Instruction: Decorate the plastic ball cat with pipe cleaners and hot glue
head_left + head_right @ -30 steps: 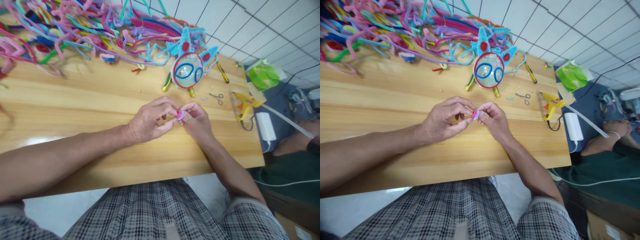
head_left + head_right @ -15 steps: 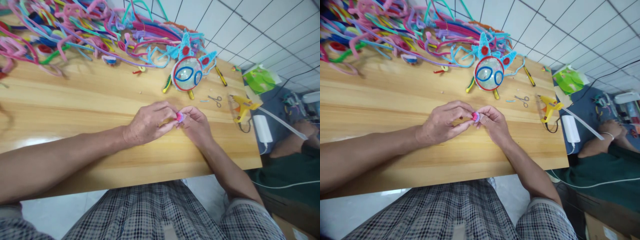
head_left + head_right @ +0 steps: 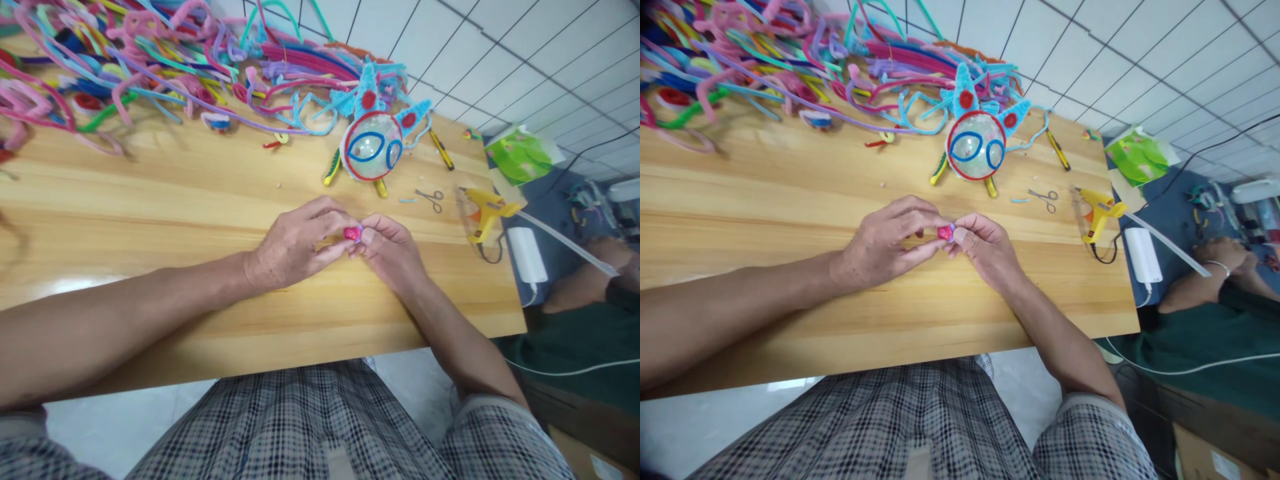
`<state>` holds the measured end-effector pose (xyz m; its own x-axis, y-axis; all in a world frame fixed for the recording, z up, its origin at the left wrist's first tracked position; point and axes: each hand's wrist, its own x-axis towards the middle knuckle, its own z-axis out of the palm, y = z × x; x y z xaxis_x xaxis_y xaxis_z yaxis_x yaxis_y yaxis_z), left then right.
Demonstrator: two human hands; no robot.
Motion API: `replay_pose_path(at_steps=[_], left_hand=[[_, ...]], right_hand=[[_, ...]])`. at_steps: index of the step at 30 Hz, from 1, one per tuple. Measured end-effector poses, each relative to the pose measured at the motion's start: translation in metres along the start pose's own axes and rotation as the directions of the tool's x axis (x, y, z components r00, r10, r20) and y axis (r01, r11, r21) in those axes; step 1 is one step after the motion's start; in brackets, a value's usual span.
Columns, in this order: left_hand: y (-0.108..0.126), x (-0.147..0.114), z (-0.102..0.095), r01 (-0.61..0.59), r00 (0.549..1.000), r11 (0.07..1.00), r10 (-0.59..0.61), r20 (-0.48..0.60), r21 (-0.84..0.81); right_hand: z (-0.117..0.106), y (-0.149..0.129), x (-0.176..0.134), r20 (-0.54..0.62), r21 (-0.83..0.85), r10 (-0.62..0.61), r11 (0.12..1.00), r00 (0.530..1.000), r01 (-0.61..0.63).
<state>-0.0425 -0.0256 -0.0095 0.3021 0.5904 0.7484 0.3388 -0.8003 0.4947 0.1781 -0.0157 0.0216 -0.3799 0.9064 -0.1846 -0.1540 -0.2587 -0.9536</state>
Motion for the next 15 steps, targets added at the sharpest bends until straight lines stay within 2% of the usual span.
replay_pose_path(at_steps=[10, 15], left_hand=[[-0.0028, -0.0041, 0.0012, 0.001, 1.0, 0.998, 0.0, -0.015, 0.057], [-0.0042, -0.0041, 0.0038, -0.013, 0.999, 1.0, 0.015, -0.047, 0.025]], right_hand=[[-0.0042, 0.0032, 0.0021, 0.024, 0.065, 0.104, 0.992, 0.994, -0.105], [-0.005, 0.0009, 0.0022, 0.023, 0.089, 0.146, 0.985, 0.989, -0.148]])
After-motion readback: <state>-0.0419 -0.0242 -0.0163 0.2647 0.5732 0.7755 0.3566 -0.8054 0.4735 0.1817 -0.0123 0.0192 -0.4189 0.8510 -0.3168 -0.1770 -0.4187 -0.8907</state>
